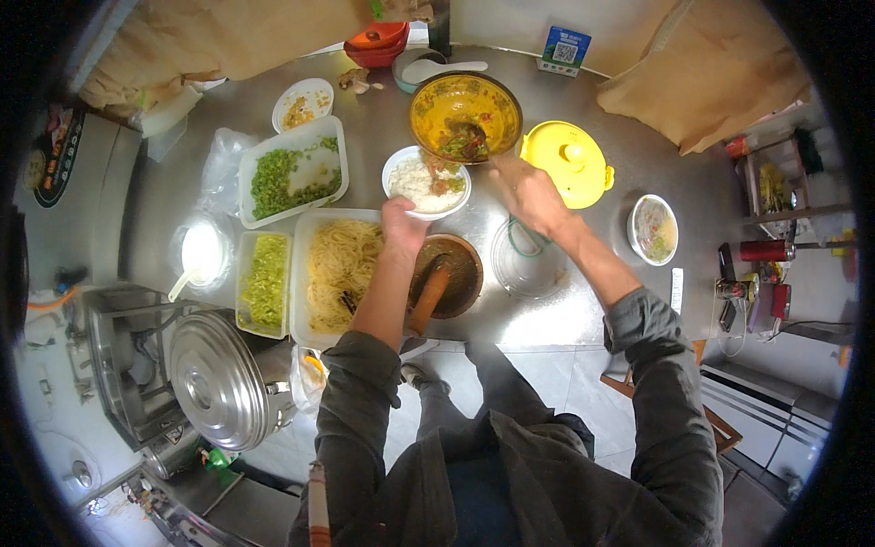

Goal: The person scoops rice from a large steamer into disposable bowls, then adds a meat sauce, chopped green onions, and shredded toppings using a ladle and chopsticks. The person repeats the process for a second bowl and places the finished bowls on the counter.

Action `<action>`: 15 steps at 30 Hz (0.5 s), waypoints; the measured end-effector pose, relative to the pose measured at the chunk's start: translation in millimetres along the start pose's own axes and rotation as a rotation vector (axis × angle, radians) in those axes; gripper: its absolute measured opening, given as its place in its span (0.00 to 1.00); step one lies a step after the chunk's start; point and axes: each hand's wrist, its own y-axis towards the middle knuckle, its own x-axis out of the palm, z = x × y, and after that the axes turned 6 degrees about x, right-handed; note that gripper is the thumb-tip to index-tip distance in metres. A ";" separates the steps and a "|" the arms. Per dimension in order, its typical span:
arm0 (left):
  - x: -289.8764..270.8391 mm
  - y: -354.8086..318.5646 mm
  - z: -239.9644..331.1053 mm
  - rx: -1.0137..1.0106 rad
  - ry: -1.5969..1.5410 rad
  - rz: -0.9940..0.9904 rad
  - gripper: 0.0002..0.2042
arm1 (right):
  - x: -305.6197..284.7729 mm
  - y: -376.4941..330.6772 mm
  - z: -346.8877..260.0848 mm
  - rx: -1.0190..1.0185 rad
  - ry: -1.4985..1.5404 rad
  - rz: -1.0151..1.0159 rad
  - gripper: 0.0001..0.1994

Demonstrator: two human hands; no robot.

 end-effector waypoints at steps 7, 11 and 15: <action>9.2 -1.0 -0.3 -0.058 -0.049 0.041 0.28 | -2.8 -9.1 -28.0 0.274 0.389 0.189 0.16; 21.0 -5.8 0.7 -0.079 -0.073 0.054 0.23 | 0.8 -22.3 -29.2 0.195 0.468 0.282 0.15; 1.1 7.5 1.0 -0.067 -0.106 0.032 0.26 | -10.4 -47.2 -60.0 -0.122 0.191 0.208 0.14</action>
